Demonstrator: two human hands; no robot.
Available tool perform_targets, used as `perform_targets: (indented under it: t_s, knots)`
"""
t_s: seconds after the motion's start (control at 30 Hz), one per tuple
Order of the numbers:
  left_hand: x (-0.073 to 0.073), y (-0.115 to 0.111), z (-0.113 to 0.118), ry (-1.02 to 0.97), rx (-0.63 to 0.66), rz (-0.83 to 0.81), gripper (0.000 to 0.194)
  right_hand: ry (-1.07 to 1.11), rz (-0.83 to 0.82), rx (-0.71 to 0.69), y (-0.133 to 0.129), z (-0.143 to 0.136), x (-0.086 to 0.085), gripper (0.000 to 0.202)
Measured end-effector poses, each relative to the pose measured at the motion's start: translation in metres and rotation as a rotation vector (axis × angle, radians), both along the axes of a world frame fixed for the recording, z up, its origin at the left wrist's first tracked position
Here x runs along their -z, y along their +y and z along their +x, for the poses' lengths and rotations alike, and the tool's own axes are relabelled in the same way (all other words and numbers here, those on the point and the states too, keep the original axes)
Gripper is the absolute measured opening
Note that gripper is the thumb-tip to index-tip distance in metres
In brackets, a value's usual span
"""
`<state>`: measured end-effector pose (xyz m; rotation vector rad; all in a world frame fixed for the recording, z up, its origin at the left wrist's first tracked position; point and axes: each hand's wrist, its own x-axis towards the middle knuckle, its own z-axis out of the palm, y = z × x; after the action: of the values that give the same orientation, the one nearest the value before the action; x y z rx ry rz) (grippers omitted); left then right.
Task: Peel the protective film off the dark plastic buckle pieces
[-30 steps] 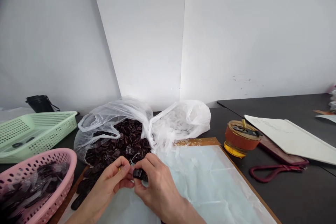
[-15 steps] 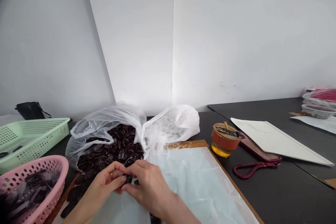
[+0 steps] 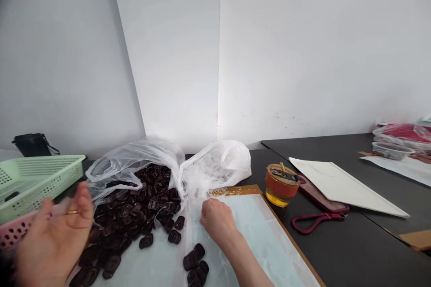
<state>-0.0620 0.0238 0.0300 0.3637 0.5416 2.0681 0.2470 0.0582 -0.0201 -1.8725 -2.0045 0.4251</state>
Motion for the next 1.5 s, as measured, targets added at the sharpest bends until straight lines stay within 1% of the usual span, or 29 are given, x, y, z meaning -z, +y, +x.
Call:
perform_targets:
  t_s: [0.07, 0.13, 0.2, 0.27, 0.3, 0.33, 0.37, 0.4, 0.47, 0.53, 0.57, 0.63, 0.73, 0.87, 1.0, 1.07, 1.17, 1.23, 1.27, 1.3, 1.37, 1.4, 1.43, 1.47, 1.5]
  knots:
    - [0.002, -0.001, 0.019, 0.075, 0.102, -0.091, 0.023, 0.056, 0.02, -0.018, -0.001, -0.002, -0.002, 0.014]
    - [0.004, 0.0, 0.032, 0.142, 0.122, -0.138, 0.023, 0.155, 0.034, -0.058, -0.002, -0.005, -0.006, 0.01]
    - [0.007, 0.001, 0.034, 0.2, 0.068, -0.148, 0.021, 0.281, 0.036, -0.108, -0.003, -0.007, -0.008, 0.009]
    - [0.011, 0.002, 0.029, 0.279, -0.002, -0.12, 0.015, 0.397, 0.035, -0.142, -0.003, -0.01, -0.01, 0.013]
    - [0.014, 0.002, 0.026, 0.353, -0.027, -0.105, 0.012, 0.439, 0.037, -0.151, -0.003, -0.011, -0.011, 0.014]
    - [0.017, 0.002, 0.024, 0.471, -0.034, -0.1, 0.008, 0.484, 0.038, -0.157, -0.003, -0.012, -0.011, 0.015]
    - [0.02, 0.002, 0.023, 0.636, -0.023, -0.109, 0.007, 0.544, 0.036, -0.159, -0.003, -0.013, -0.011, 0.016]
    - [0.025, 0.002, 0.024, 0.844, 0.002, -0.13, 0.008, 0.618, 0.032, -0.156, -0.003, -0.014, -0.01, 0.017]
    - [0.036, 0.002, 0.029, 1.337, 0.067, -0.175, 0.014, 0.795, 0.019, -0.141, -0.002, -0.014, -0.01, 0.02]
    - [0.048, 0.005, 0.034, 1.77, 0.051, -0.17, 0.025, 0.947, 0.001, -0.121, -0.001, -0.014, -0.009, 0.024]
    - [0.053, 0.006, 0.036, 1.918, 0.023, -0.169, 0.032, 0.994, -0.01, -0.114, 0.0, -0.013, -0.009, 0.026]
    - [0.06, 0.01, 0.035, 2.079, -0.027, -0.171, 0.039, 1.074, -0.044, -0.111, 0.0, -0.013, -0.009, 0.028]
    - [0.063, 0.014, 0.028, 2.119, -0.052, -0.176, 0.041, 1.18, -0.109, -0.126, -0.001, -0.016, -0.009, 0.028]
    - [0.063, 0.016, 0.021, 2.036, -0.082, -0.225, 0.042, 1.355, -0.206, -0.139, -0.006, -0.025, -0.009, 0.03]
    - [0.059, 0.016, 0.023, 2.001, -0.161, -0.194, 0.028, 1.579, -0.307, -0.174, -0.014, -0.032, -0.012, 0.031]
    - [0.054, 0.016, 0.025, 1.964, -0.234, -0.152, 0.026, 1.649, -0.35, -0.195, -0.017, -0.034, -0.014, 0.031]
    - [0.04, 0.012, 0.024, 1.854, -0.336, -0.107, 0.024, 1.688, -0.377, -0.215, -0.021, -0.034, -0.019, 0.031]
    - [0.026, 0.007, 0.017, 1.804, -0.353, -0.121, 0.021, 1.659, -0.36, -0.226, -0.024, -0.034, -0.022, 0.031]
    - [0.018, 0.004, 0.01, 1.804, -0.362, -0.15, 0.019, 1.634, -0.345, -0.235, -0.025, -0.034, -0.023, 0.03]
    - [0.009, 0.0, 0.0, 1.804, -0.386, -0.185, 0.018, 1.604, -0.331, -0.246, -0.026, -0.035, -0.023, 0.03]
    - [-0.008, -0.006, -0.027, 1.801, -0.463, -0.353, 0.02, 1.537, -0.313, -0.259, -0.028, -0.036, -0.024, 0.029]
    - [-0.015, -0.009, -0.041, 1.829, -0.526, -0.438, 0.023, 1.508, -0.306, -0.259, -0.029, -0.037, -0.023, 0.028]
    - [-0.021, -0.012, -0.055, 1.895, -0.589, -0.476, 0.025, 1.482, -0.301, -0.254, -0.03, -0.038, -0.023, 0.026]
    - [-0.026, -0.015, -0.066, 1.967, -0.622, -0.471, 0.028, 1.462, -0.296, -0.245, -0.03, -0.039, -0.022, 0.025]
    - [-0.027, -0.02, -0.072, 1.985, -0.67, -0.457, 0.028, 1.448, -0.294, -0.234, -0.03, -0.04, -0.022, 0.024]
